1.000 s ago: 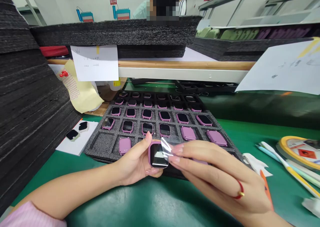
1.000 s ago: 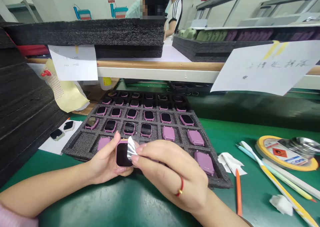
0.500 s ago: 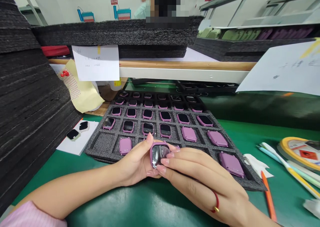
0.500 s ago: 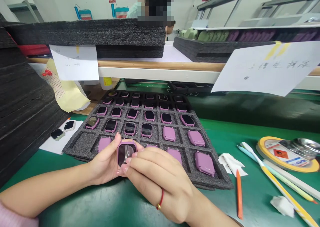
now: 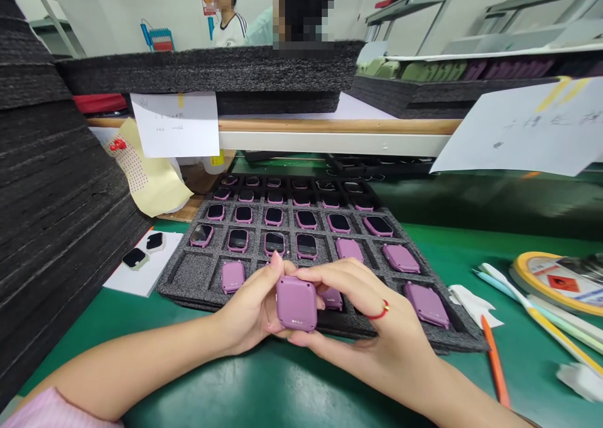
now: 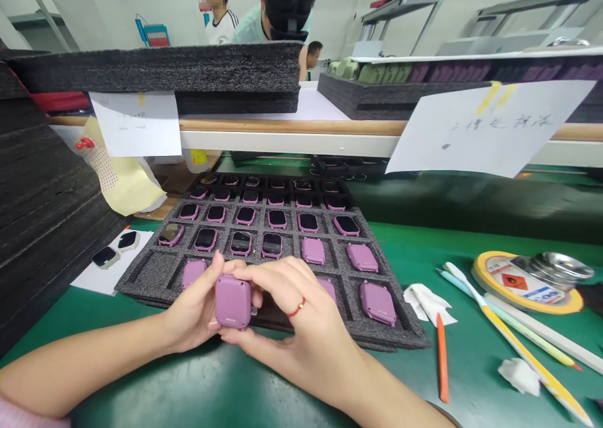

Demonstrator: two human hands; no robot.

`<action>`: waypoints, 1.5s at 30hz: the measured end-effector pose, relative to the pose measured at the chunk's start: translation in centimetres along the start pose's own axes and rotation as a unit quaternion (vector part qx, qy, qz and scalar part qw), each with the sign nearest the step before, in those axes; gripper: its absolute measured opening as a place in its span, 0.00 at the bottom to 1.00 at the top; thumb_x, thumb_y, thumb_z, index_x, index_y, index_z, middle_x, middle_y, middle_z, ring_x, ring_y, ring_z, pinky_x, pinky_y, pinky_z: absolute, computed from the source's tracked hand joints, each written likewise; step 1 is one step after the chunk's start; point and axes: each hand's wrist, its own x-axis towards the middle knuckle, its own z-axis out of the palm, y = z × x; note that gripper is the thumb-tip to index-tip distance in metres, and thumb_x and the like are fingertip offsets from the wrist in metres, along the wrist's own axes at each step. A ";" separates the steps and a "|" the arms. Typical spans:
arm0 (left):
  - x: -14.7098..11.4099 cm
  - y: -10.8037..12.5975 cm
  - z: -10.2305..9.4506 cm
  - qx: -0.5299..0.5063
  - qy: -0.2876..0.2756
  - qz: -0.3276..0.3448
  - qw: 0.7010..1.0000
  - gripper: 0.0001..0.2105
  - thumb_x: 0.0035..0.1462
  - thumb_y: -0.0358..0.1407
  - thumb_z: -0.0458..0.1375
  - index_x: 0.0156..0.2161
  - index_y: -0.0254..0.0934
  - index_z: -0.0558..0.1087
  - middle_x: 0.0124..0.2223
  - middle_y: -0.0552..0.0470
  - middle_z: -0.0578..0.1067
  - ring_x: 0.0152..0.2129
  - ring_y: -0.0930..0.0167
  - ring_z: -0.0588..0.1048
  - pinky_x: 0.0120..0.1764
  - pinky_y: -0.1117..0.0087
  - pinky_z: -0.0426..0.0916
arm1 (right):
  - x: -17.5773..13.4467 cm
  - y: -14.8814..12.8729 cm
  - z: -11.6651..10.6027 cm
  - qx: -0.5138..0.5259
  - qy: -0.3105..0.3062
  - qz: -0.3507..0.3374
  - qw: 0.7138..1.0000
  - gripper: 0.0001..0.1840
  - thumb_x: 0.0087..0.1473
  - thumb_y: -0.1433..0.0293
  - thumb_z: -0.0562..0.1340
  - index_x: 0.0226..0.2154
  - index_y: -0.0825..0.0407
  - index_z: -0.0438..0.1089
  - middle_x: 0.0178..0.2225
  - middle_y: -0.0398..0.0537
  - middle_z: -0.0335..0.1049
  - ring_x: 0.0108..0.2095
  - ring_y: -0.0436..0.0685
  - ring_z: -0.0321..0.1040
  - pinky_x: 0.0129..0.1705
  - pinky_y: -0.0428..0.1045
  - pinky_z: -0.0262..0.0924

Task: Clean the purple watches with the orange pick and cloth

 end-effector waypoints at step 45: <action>-6.0 11.0 -8.5 0.793 0.293 0.099 0.525 0.16 0.63 0.45 0.51 0.45 0.40 0.77 0.47 0.46 0.79 0.35 0.59 0.78 0.44 0.59 0.70 | 7.7 6.5 -1.2 -0.212 -0.333 0.148 0.907 0.28 0.48 0.69 0.68 0.53 0.59 0.74 0.49 0.62 0.79 0.49 0.72 0.76 0.50 0.61 0.70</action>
